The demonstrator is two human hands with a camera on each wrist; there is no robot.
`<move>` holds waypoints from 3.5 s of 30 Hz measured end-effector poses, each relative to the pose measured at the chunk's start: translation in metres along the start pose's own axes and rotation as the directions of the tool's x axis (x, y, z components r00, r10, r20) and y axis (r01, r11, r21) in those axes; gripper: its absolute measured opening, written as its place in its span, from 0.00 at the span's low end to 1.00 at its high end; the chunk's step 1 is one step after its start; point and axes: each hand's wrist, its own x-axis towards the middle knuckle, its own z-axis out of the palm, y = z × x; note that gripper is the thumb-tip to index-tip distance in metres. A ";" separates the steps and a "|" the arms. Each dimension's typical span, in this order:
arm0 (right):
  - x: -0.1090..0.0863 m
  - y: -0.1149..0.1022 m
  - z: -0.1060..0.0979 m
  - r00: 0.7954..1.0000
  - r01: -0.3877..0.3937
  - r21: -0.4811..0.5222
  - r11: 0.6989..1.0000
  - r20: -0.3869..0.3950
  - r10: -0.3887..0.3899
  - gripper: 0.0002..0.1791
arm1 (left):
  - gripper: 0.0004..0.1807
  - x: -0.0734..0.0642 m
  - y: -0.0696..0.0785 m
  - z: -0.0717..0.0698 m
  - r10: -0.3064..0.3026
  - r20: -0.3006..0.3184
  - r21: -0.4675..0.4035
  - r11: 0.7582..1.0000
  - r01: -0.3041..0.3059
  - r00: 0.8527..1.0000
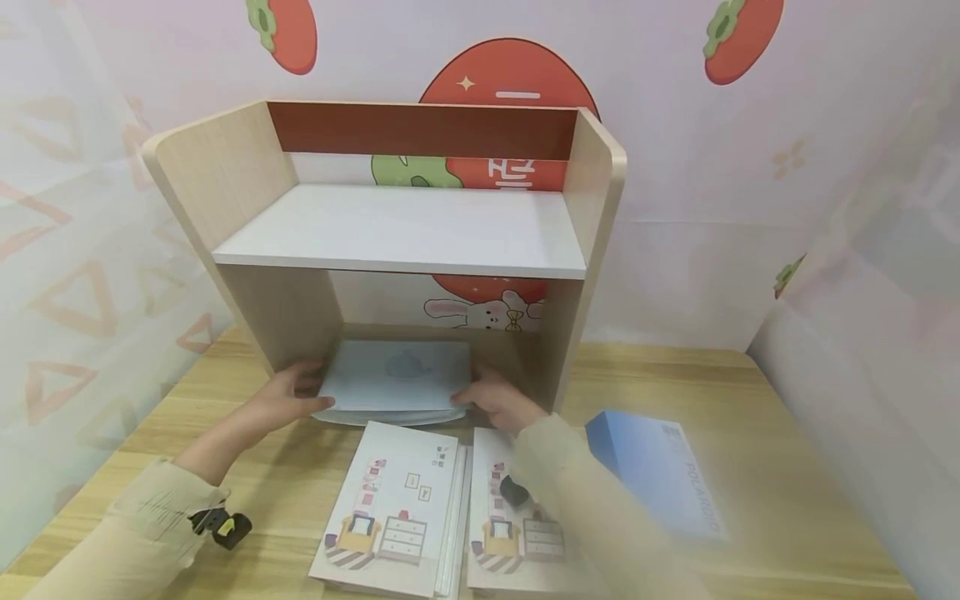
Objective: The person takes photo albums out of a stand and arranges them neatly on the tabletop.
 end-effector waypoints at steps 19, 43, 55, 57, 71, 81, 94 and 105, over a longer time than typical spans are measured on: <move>0.003 0.004 -0.012 0.997 -0.053 -0.001 0.999 -0.051 0.053 0.46 | 0.42 0.010 -0.004 0.004 -0.042 0.029 -0.289 0.956 0.048 0.999; -0.011 -0.006 -0.020 0.998 0.061 0.055 0.997 -0.006 -0.061 0.48 | 0.42 0.010 0.003 -0.003 0.029 0.065 -0.331 0.944 -0.006 0.997; -0.022 -0.010 -0.025 0.996 0.090 0.029 0.996 -0.029 -0.089 0.48 | 0.50 0.005 0.008 -0.008 0.077 0.104 -0.294 0.955 -0.044 0.992; -0.025 -0.010 -0.025 0.995 0.097 0.015 0.995 -0.034 -0.097 0.48 | 0.50 0.003 0.010 -0.008 0.082 0.112 -0.278 0.959 -0.048 0.990; -0.045 -0.007 -0.022 0.986 0.148 -0.049 0.988 -0.071 -0.151 0.48 | 0.49 -0.009 0.013 -0.011 0.135 0.149 -0.290 0.953 -0.087 0.980; -0.064 -0.003 -0.009 0.981 0.163 -0.082 0.983 -0.088 -0.170 0.49 | 0.51 -0.023 0.004 -0.016 0.156 0.193 -0.288 0.953 -0.096 0.969; -0.092 0.002 0.011 0.972 0.194 -0.069 0.979 -0.119 -0.201 0.49 | 0.50 -0.049 -0.005 -0.025 0.146 0.227 -0.268 0.960 -0.082 0.963; -0.108 0.004 0.028 0.968 0.236 -0.008 0.972 -0.088 -0.236 0.50 | 0.46 -0.069 -0.019 -0.034 0.198 0.216 -0.297 0.946 -0.129 0.956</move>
